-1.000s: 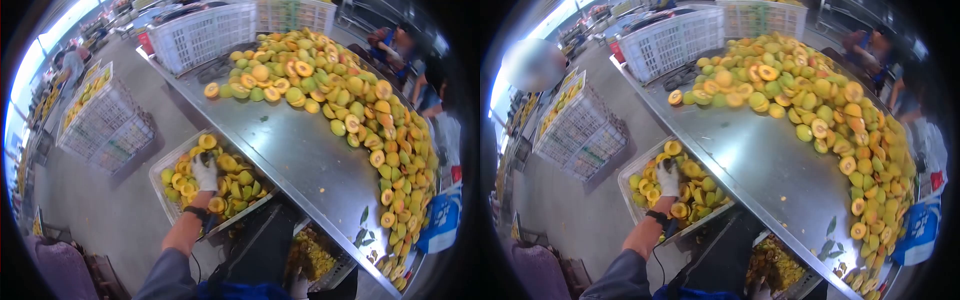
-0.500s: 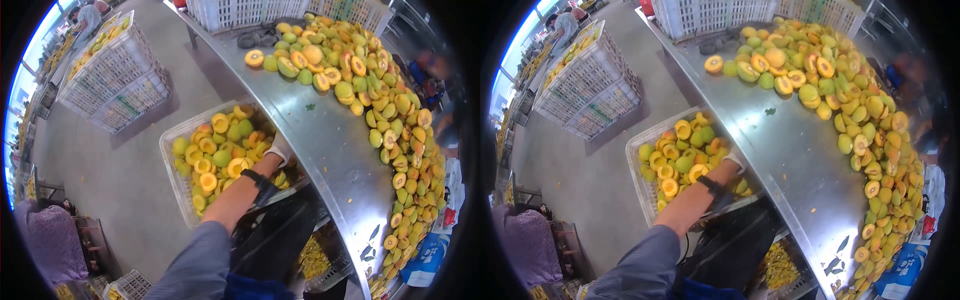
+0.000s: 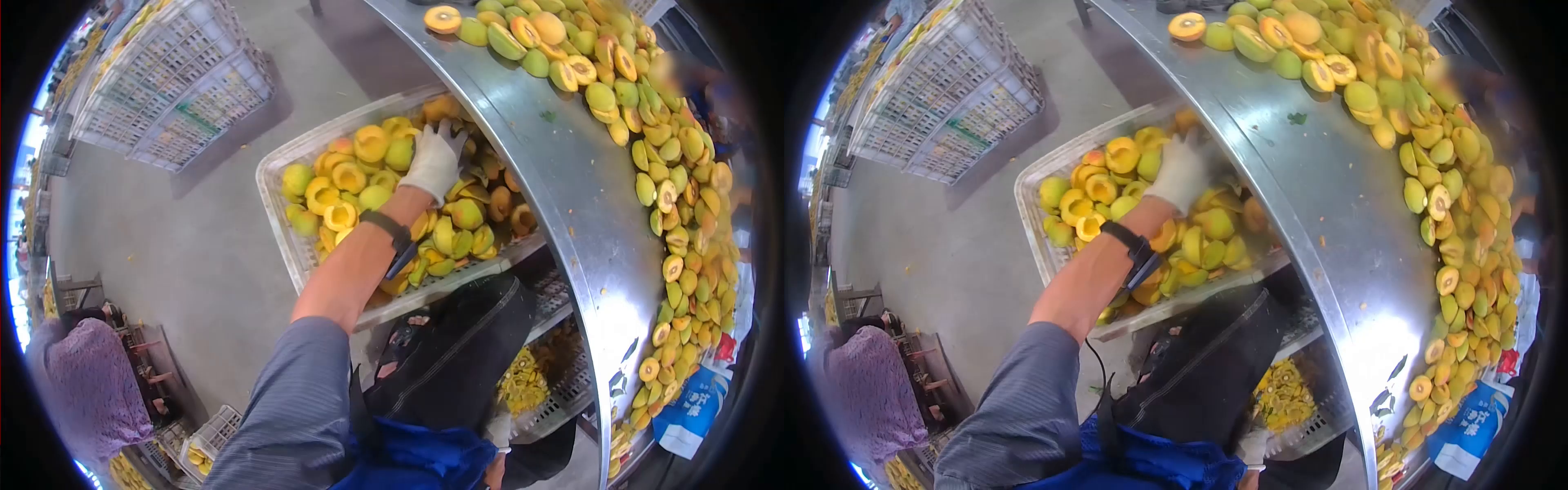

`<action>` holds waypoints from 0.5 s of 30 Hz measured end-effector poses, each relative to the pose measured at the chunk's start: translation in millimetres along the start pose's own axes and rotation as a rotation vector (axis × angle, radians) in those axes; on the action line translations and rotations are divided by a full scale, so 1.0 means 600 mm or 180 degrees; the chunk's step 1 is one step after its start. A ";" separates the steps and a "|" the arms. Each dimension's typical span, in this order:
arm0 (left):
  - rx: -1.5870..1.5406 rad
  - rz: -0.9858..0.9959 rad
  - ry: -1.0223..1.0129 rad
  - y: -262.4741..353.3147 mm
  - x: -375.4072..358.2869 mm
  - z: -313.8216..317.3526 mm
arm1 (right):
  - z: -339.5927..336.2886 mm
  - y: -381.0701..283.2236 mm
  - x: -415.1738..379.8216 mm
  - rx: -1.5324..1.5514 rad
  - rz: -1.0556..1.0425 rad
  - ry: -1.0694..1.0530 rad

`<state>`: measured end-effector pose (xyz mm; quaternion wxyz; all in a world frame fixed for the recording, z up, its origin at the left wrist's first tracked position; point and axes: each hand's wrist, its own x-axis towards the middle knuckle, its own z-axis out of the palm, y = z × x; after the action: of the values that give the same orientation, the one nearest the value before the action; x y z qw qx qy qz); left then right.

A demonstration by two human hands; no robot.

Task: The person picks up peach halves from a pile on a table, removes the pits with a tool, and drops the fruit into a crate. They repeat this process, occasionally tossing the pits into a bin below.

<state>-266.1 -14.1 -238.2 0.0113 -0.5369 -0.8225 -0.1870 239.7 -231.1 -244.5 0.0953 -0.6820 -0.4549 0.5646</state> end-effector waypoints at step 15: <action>-0.0852 0.1560 -0.1222 0.191 -0.031 0.009 | 0.011 -0.092 -0.034 -0.2290 -0.0636 0.0069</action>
<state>-155.3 11.8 -213.5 -0.1698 -0.7409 -0.6243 -0.1806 206.5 -217.3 -197.2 -0.0910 -0.6301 -0.6875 0.3493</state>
